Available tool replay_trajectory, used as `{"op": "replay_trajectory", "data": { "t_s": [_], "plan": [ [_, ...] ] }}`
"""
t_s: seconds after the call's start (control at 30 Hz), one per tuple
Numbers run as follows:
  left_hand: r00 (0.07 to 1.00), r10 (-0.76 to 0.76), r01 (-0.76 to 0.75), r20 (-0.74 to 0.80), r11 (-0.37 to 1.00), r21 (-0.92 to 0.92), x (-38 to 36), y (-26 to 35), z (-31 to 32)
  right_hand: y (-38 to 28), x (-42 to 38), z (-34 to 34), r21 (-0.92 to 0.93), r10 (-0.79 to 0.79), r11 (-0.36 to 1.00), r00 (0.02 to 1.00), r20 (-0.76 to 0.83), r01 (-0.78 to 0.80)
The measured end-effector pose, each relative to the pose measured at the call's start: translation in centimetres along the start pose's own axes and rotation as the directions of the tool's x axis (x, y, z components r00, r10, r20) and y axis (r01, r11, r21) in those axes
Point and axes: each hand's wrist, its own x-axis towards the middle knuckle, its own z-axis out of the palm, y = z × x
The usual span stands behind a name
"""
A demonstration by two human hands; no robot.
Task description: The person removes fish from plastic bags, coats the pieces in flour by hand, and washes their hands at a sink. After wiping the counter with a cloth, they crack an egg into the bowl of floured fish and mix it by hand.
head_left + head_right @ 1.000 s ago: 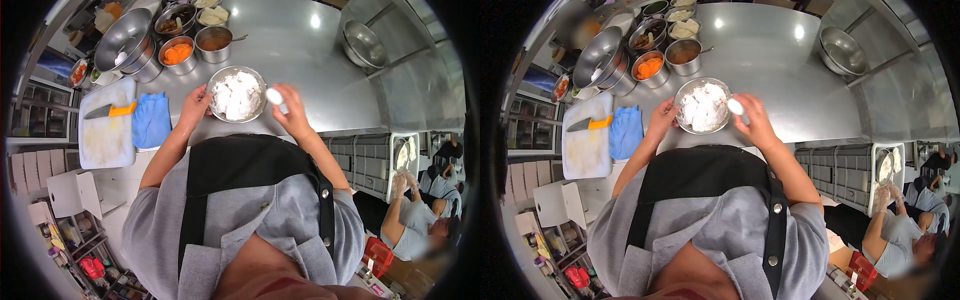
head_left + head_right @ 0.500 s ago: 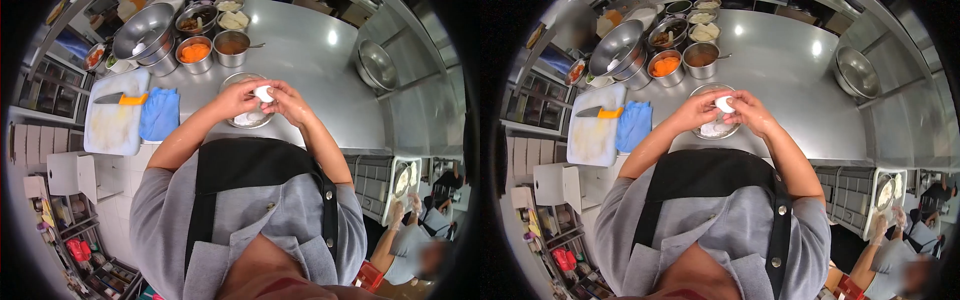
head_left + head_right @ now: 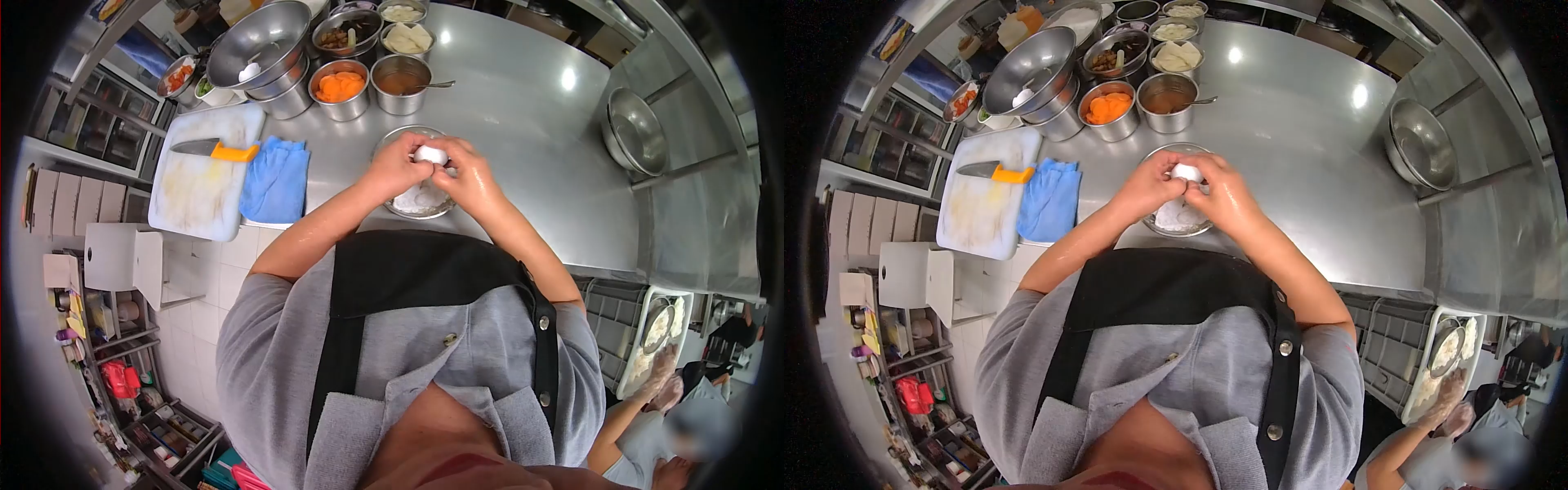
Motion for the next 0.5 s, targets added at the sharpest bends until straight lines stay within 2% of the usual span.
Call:
{"op": "replay_trajectory", "data": {
  "t_s": [0.1, 0.2, 0.3, 0.4, 0.5],
  "plan": [
    [0.999, -0.003, 0.003, -0.040, 1.000, 0.014, -0.1, 0.2, -0.1, 0.4, 0.4, 0.4, -0.049, -0.055, 0.997, 0.998, 0.001, 0.055],
    [0.998, -0.010, 0.010, -0.068, 1.000, -0.006, 0.0, -0.2, -0.2, -0.1, 0.8, 0.7, -0.087, -0.016, 0.996, 1.000, -0.002, 0.015],
    [0.996, -0.021, 0.023, -0.091, 0.999, 0.023, 0.1, -0.6, -0.2, 0.3, 1.2, 0.9, -0.202, -0.055, 0.978, 0.998, 0.023, 0.058],
    [0.995, 0.019, -0.009, -0.097, 0.994, 0.105, 0.8, -1.7, -0.9, 0.6, 1.2, 1.3, -0.173, -0.143, 0.975, 0.990, -0.007, 0.140],
    [0.996, 0.073, -0.066, -0.042, 0.987, 0.146, 0.5, -1.9, -1.0, 0.8, 0.7, 1.1, -0.091, -0.030, 0.995, 0.999, -0.027, 0.028]
  ]
}}
